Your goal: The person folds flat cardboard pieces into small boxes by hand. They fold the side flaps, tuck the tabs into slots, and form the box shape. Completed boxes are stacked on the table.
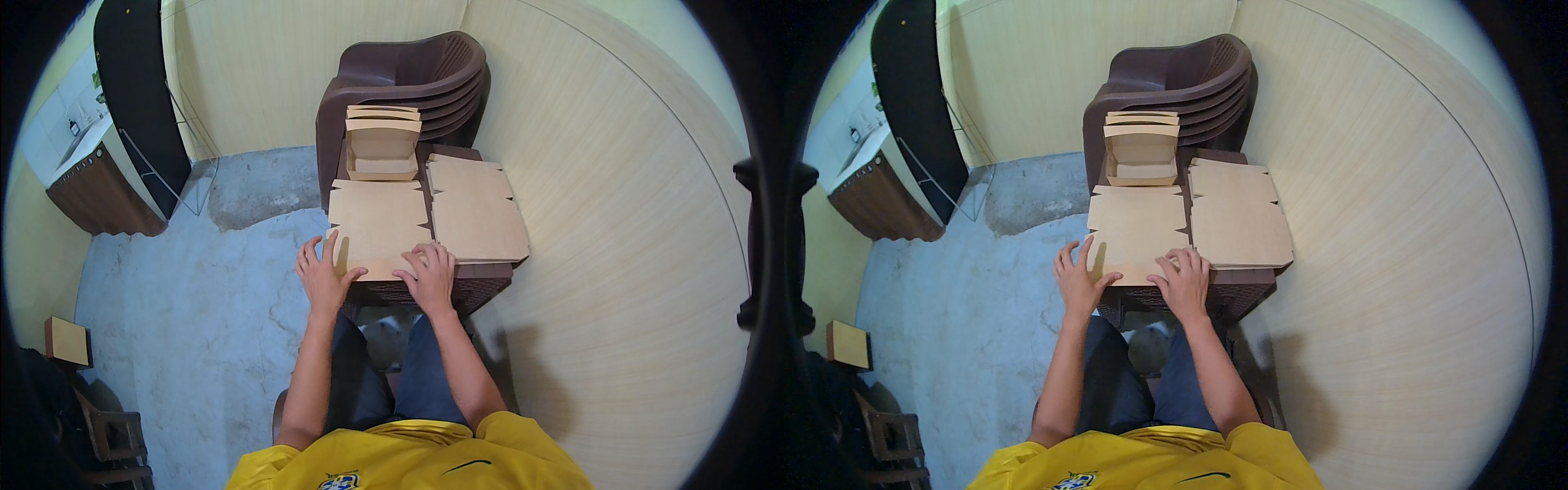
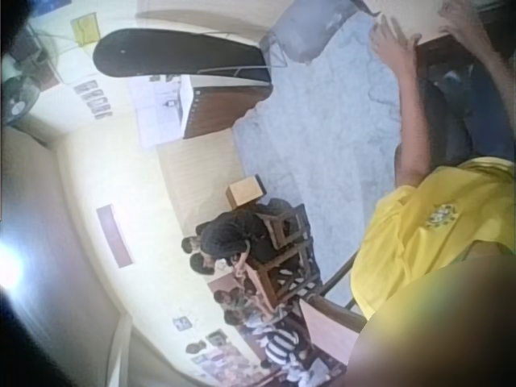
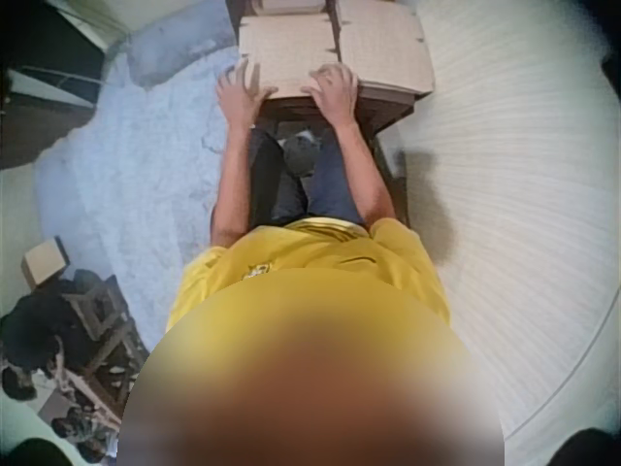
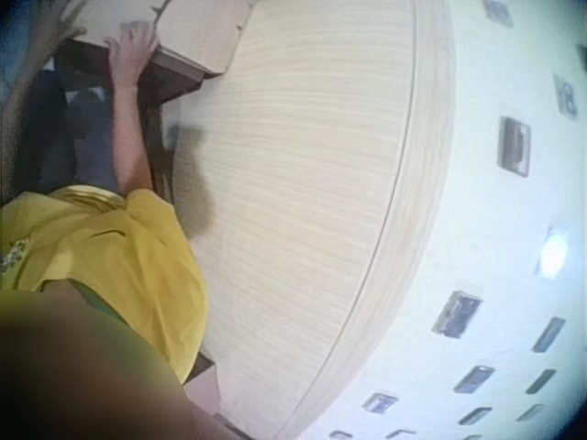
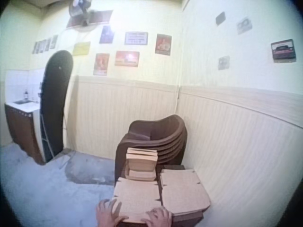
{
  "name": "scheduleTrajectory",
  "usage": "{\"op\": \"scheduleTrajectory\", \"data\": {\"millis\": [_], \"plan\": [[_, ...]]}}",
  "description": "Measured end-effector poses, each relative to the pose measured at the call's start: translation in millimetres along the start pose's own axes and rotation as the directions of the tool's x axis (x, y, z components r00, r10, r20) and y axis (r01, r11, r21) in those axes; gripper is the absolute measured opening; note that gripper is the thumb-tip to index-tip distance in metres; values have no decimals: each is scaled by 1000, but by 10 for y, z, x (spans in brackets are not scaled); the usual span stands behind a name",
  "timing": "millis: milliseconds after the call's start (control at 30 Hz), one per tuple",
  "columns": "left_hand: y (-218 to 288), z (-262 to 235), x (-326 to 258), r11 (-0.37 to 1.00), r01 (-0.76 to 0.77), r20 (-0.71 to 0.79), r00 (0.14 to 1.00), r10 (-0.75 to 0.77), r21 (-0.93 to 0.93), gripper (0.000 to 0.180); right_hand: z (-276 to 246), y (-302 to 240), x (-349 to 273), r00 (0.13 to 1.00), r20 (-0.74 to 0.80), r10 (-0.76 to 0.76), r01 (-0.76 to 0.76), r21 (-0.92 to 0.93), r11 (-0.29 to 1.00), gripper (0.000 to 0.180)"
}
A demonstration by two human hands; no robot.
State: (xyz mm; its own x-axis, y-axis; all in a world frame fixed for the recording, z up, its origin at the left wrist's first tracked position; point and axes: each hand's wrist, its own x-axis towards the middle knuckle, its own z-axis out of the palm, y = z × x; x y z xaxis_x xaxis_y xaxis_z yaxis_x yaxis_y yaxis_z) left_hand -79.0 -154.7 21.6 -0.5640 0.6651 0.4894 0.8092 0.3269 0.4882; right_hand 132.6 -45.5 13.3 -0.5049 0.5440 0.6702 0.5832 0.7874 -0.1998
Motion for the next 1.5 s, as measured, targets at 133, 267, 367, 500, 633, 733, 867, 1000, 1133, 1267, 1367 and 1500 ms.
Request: {"op": "scheduleTrajectory", "data": {"millis": [133, 267, 367, 500, 633, 733, 867, 1000, 1133, 1267, 1367, 1500], "plan": [[94, 126, -134, 987, -155, 54, 987, 152, 48, 49, 205, -306, -290, 985, 86, -149, 144, 61, 988, 44], [243, 331, -345, 979, -92, 120, 986, 115, -182, 21, 267, -561, -451, 992, 55, -118, 110, 123, 986, 47], [289, 394, -449, 957, -92, -10, 996, 92, -276, 15, 248, -501, -414, 998, -6, -64, 64, 179, 982, 47], [291, 356, -462, 936, -27, -24, 1000, 20, -351, 16, 208, -370, -413, 995, -42, -88, 95, 184, 978, 45], [328, 341, -438, 921, 124, 63, 992, -108, -369, 12, 180, -195, -459, 996, -85, -21, 32, 130, 991, 41], [335, 344, -461, 933, 167, 67, 986, -154, -318, 12, 175, -63, -472, 992, -100, -74, 85, 107, 991, 39], [272, 316, -463, 927, 194, 51, 981, -188, -321, 21, 113, 52, -512, 989, -117, -89, 102, 114, 988, 43], [214, 302, -522, 921, 265, -90, 950, -301, -285, 71, 72, 134, -553, 989, -121, -90, 99, 72, 992, 40], [115, 378, -535, 865, 442, -137, 866, -480, -237, 128, 46, 150, -575, 991, -97, -92, 96, 39, 995, 36], [21, 485, -506, 186, 497, 282, 717, -637, -847, 127, 57, 30, -485, 993, -114, -11, 15, 36, 999, 38], [81, 577, -486, 418, 562, 129, 692, -710, -714, 118, 86, -141, -372, 994, -28, 110, -108, 58, 992, 38], [177, 649, -487, 508, 639, 61, 654, -754, -577, 106, 210, -361, -231, 989, 77, -128, 117, 131, 984, 44]]}}
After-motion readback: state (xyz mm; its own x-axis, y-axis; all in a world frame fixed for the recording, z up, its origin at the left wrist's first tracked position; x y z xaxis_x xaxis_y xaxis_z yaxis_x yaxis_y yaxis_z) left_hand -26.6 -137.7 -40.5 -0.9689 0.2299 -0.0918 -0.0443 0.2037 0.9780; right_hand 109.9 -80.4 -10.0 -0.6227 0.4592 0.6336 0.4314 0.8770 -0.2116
